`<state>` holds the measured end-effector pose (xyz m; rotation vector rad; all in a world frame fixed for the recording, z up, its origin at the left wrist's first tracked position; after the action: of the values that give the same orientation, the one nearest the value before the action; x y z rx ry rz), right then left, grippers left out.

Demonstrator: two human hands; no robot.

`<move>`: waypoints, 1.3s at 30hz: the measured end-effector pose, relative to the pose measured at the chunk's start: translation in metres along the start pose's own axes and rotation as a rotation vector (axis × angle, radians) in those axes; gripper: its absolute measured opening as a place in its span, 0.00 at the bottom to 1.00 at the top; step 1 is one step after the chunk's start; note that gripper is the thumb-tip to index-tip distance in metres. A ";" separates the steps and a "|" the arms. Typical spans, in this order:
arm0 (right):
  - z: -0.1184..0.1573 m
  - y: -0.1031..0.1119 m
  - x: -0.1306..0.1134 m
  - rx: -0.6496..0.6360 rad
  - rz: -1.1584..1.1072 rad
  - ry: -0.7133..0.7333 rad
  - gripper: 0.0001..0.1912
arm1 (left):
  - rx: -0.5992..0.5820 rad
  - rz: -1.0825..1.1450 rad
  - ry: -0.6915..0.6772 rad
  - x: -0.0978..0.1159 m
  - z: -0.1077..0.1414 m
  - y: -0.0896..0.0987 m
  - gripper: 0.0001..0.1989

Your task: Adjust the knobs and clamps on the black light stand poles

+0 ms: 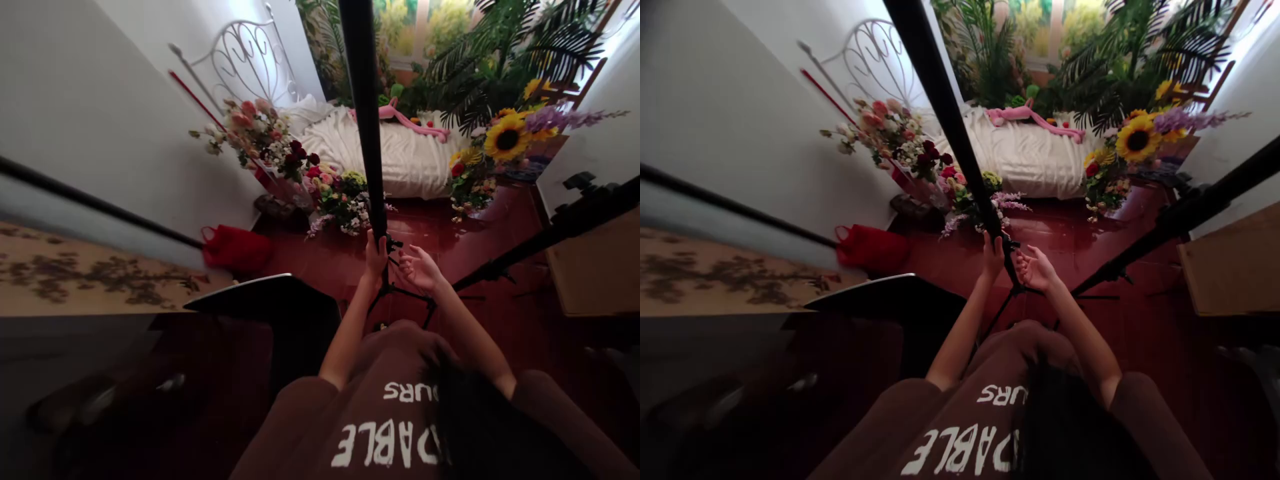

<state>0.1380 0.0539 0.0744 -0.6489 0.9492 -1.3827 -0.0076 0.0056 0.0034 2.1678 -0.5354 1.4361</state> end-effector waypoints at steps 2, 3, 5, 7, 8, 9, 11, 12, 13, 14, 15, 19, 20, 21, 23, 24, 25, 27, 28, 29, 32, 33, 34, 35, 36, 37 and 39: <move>-0.006 -0.014 -0.001 -0.015 0.045 -0.061 0.18 | 0.014 -0.020 -0.007 -0.006 -0.001 -0.001 0.34; -0.009 -0.019 -0.002 -0.017 0.063 -0.069 0.20 | 0.015 -0.024 -0.011 -0.008 -0.001 -0.002 0.33; -0.015 -0.027 -0.006 -0.016 0.103 -0.068 0.22 | 0.020 -0.025 -0.016 -0.010 -0.002 -0.003 0.32; -0.019 -0.030 -0.009 -0.014 0.174 -0.064 0.21 | 0.038 -0.014 -0.031 -0.010 -0.002 -0.005 0.32; -0.021 -0.030 -0.010 -0.011 0.228 -0.060 0.21 | 0.050 -0.006 -0.043 -0.009 -0.002 -0.006 0.32; -0.022 -0.029 -0.012 0.000 0.292 -0.051 0.20 | 0.061 0.001 -0.056 -0.008 -0.003 -0.007 0.32; -0.024 -0.024 -0.015 0.031 0.433 -0.019 0.19 | 0.074 0.013 -0.081 -0.007 -0.003 -0.008 0.31; -0.025 -0.022 -0.016 0.041 0.505 0.004 0.18 | 0.075 0.017 -0.089 -0.007 -0.004 -0.008 0.30; -0.026 -0.018 -0.018 0.047 0.585 0.042 0.17 | 0.073 0.020 -0.095 -0.007 -0.004 -0.008 0.30; -0.027 -0.015 -0.019 0.051 0.681 0.096 0.15 | 0.070 0.022 -0.098 -0.007 -0.004 -0.007 0.29; -0.028 -0.012 -0.022 0.062 0.795 0.175 0.13 | 0.065 0.025 -0.098 -0.007 -0.004 -0.007 0.29; -0.030 0.000 -0.031 0.225 1.259 0.649 0.11 | 0.054 0.024 -0.099 -0.009 -0.005 -0.007 0.28; -0.030 0.002 -0.032 0.265 1.326 0.745 0.11 | 0.051 0.020 -0.101 -0.009 -0.004 -0.007 0.27; -0.030 0.003 -0.032 0.293 1.366 0.820 0.11 | 0.047 0.015 -0.104 -0.009 -0.004 -0.008 0.27; -0.030 0.002 -0.032 0.326 1.376 0.916 0.10 | 0.041 0.002 -0.117 -0.009 -0.004 -0.007 0.26; -0.030 0.001 -0.031 0.335 1.354 0.949 0.09 | 0.041 -0.005 -0.123 -0.009 -0.004 -0.007 0.26; -0.030 -0.001 -0.030 0.344 1.324 0.978 0.08 | 0.042 -0.011 -0.128 -0.009 -0.003 -0.007 0.26; -0.029 -0.006 -0.027 0.356 1.262 1.026 0.05 | 0.043 -0.014 -0.131 -0.008 -0.002 -0.007 0.25; -0.027 -0.010 -0.026 0.351 1.234 1.044 0.04 | 0.041 -0.012 -0.130 -0.008 -0.002 -0.006 0.24; -0.026 -0.014 -0.025 0.332 1.212 1.058 0.04 | 0.039 -0.007 -0.127 -0.009 -0.002 -0.007 0.24; -0.026 -0.027 -0.021 0.191 1.198 1.044 0.09 | 0.039 0.016 -0.122 -0.012 -0.002 -0.008 0.23; -0.028 -0.033 -0.019 0.139 1.231 1.028 0.10 | 0.038 0.029 -0.121 -0.014 -0.002 -0.009 0.23; -0.031 -0.038 -0.017 0.103 1.281 1.014 0.12 | 0.034 0.044 -0.120 -0.017 -0.003 -0.010 0.23; -0.035 -0.043 -0.015 0.091 1.338 1.008 0.13 | 0.029 0.060 -0.118 -0.019 -0.003 -0.011 0.23; -0.040 -0.048 -0.014 0.109 1.400 1.004 0.14 | 0.023 0.075 -0.115 -0.021 -0.004 -0.012 0.23; -0.047 -0.053 -0.014 0.155 1.462 0.996 0.14 | 0.019 0.087 -0.112 -0.023 -0.005 -0.013 0.24; -0.060 -0.062 -0.016 0.267 1.560 0.953 0.12 | 0.024 0.101 -0.111 -0.026 -0.005 -0.014 0.26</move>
<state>0.0559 0.0716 0.0997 0.9744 1.4261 -0.2445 -0.0136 0.0212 -0.0213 2.2780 -0.6800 1.3863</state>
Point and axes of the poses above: each hand's wrist, its own z-axis away from the middle knuckle, its own y-axis out of the back of the hand, x = y × z, the point moved 1 cm from there along -z, towards the middle knuckle, and after that the axes turned 2 degrees about -x, right-handed, at the moved point
